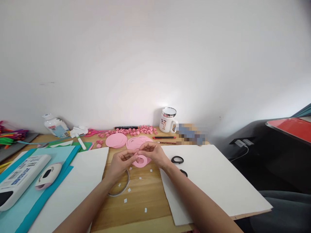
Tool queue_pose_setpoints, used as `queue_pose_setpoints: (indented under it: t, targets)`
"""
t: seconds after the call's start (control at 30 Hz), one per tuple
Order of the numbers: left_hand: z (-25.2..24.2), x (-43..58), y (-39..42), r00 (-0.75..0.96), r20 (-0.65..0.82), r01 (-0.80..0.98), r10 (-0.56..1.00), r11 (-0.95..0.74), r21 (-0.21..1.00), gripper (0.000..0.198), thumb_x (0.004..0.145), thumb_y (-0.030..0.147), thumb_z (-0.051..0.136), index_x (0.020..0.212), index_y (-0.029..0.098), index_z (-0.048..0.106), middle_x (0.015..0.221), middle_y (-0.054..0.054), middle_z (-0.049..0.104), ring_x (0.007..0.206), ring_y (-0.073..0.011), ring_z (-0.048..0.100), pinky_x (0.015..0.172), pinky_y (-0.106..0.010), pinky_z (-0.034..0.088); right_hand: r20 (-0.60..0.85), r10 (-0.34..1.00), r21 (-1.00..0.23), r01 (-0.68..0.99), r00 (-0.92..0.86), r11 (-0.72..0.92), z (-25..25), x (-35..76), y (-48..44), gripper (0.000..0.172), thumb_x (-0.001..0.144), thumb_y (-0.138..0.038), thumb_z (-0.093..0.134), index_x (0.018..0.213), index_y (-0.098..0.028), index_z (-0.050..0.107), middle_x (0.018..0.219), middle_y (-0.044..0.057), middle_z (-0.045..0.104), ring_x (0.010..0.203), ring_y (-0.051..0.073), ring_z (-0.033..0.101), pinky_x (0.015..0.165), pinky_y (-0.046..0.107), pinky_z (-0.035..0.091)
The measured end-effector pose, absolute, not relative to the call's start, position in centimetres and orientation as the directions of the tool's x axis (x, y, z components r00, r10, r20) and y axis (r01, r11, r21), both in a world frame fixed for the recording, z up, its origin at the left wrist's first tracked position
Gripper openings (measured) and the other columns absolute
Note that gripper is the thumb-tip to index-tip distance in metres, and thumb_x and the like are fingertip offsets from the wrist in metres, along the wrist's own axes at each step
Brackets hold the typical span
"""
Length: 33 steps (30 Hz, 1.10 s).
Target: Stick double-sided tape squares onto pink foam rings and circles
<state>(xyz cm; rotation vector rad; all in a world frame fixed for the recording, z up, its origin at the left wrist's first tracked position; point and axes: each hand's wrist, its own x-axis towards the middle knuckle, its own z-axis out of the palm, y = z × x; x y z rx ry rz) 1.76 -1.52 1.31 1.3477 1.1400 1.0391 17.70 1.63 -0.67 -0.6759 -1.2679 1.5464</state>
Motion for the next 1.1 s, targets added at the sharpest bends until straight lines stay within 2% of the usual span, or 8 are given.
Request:
queue_pose_setpoints:
  t: [0.13, 0.37, 0.6, 0.83, 1.1]
  targets:
    - [1.36, 1.77, -1.53, 0.171, -0.031, 0.080, 0.985, 0.018, 0.997, 0.029, 0.061, 0.032, 0.069, 0.083, 0.013, 0.064, 0.066, -0.006, 0.068, 0.064, -0.0195, 0.062, 0.046, -0.022, 0.044, 0.167, 0.913, -0.938, -0.345, -0.371, 0.031, -0.57, 17.65, 1.62, 0.029, 0.050, -0.032, 0.076, 0.070, -0.016, 0.062, 0.063, -0.001, 0.065, 0.061, 0.014, 0.061, 0.063, 0.027, 0.048]
    - [1.48, 1.65, -1.34, 0.143, 0.019, 0.061, 0.989, -0.028, 0.998, 0.024, 0.065, 0.032, 0.066, 0.080, 0.013, 0.065, 0.060, -0.004, 0.067, 0.063, -0.0180, 0.062, 0.053, -0.024, 0.047, 0.203, 0.898, -0.943, -0.324, -0.391, 0.072, -0.13, 17.83, 1.51, 0.021, 0.061, -0.030, 0.069, 0.077, -0.017, 0.067, 0.077, 0.002, 0.067, 0.075, 0.015, 0.061, 0.073, 0.029, 0.047]
    - [1.48, 1.67, -1.49, 0.149, 0.014, 0.093, 0.989, -0.028, 0.995, 0.023, 0.068, 0.032, 0.063, 0.083, 0.016, 0.068, 0.061, -0.002, 0.066, 0.056, -0.0148, 0.058, 0.047, -0.021, 0.043, 0.166, 0.917, -0.939, -0.343, -0.363, 0.034, -0.85, 17.56, 1.65, 0.024, 0.053, -0.028, 0.075, 0.070, -0.016, 0.061, 0.067, -0.001, 0.063, 0.060, 0.011, 0.057, 0.061, 0.024, 0.045]
    - [1.51, 1.80, -1.40, 0.168, -0.035, 0.090, 0.985, 0.020, 0.996, 0.025, 0.065, 0.037, 0.064, 0.073, 0.015, 0.071, 0.060, -0.003, 0.065, 0.054, -0.0139, 0.054, 0.044, -0.021, 0.041, 0.153, 0.915, -0.950, -0.309, -0.372, 0.033, -0.94, 17.38, 1.59, 0.032, 0.046, -0.029, 0.078, 0.065, -0.014, 0.056, 0.064, -0.002, 0.060, 0.056, 0.010, 0.055, 0.057, 0.023, 0.044]
    - [1.21, 1.71, -1.35, 0.220, -0.118, -0.073, 0.968, 0.138, 0.988, 0.022, 0.062, 0.034, 0.068, 0.065, 0.012, 0.071, 0.056, -0.005, 0.064, 0.051, -0.0124, 0.053, 0.045, -0.021, 0.040, 0.136, 0.910, -0.967, -0.252, -0.393, 0.035, -0.85, 17.24, 1.46, 0.037, 0.045, -0.029, 0.078, 0.068, -0.015, 0.054, 0.066, -0.003, 0.057, 0.055, 0.008, 0.053, 0.052, 0.020, 0.041]
